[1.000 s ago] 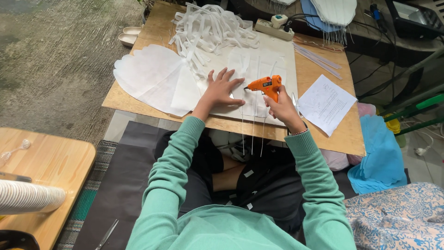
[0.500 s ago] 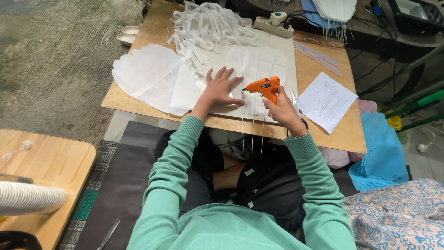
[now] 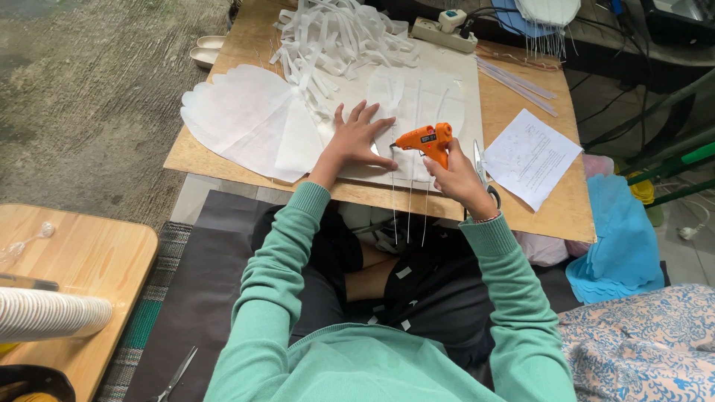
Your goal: Assembling fabric components by applying hot glue and attaching strips to panels
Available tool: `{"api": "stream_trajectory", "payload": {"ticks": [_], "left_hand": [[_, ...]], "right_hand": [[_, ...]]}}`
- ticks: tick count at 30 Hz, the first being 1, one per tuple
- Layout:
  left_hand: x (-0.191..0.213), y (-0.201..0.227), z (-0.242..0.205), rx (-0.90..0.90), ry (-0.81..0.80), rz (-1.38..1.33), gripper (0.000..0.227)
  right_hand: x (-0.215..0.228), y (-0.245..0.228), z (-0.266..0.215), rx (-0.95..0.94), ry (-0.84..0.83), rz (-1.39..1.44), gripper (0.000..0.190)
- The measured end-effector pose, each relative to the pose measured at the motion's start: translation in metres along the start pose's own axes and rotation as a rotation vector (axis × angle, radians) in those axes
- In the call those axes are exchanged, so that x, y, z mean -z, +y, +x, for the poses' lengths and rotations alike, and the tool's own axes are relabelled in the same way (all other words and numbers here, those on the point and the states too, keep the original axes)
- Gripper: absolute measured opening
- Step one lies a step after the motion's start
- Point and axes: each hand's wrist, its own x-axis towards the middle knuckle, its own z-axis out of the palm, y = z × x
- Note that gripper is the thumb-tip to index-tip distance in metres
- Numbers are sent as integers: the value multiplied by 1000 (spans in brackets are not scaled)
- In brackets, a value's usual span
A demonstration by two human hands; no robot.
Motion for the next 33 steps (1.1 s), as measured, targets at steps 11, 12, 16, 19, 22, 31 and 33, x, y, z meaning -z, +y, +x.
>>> {"api": "stream_trajectory", "payload": {"ticks": [11, 12, 16, 19, 22, 31, 33], "left_hand": [[2, 1, 2, 11, -27, 19, 117], [3, 1, 1, 11, -27, 20, 117], [2, 1, 2, 6, -32, 20, 118], [3, 1, 2, 10, -44, 32, 119], [7, 4, -1, 11, -59, 35, 122], [13, 6, -4, 0, -76, 42, 127], [14, 8, -6, -5, -85, 53, 128]], "right_hand": [[1, 4, -4, 12, 11, 11, 37], [2, 1, -6, 12, 12, 12, 37], [6, 6, -7, 10, 4, 2, 38], [7, 10, -6, 8, 5, 4, 38], [7, 5, -10, 12, -1, 7, 39], [7, 2, -16, 2, -14, 11, 38], [7, 0, -20, -4, -8, 9, 37]]}}
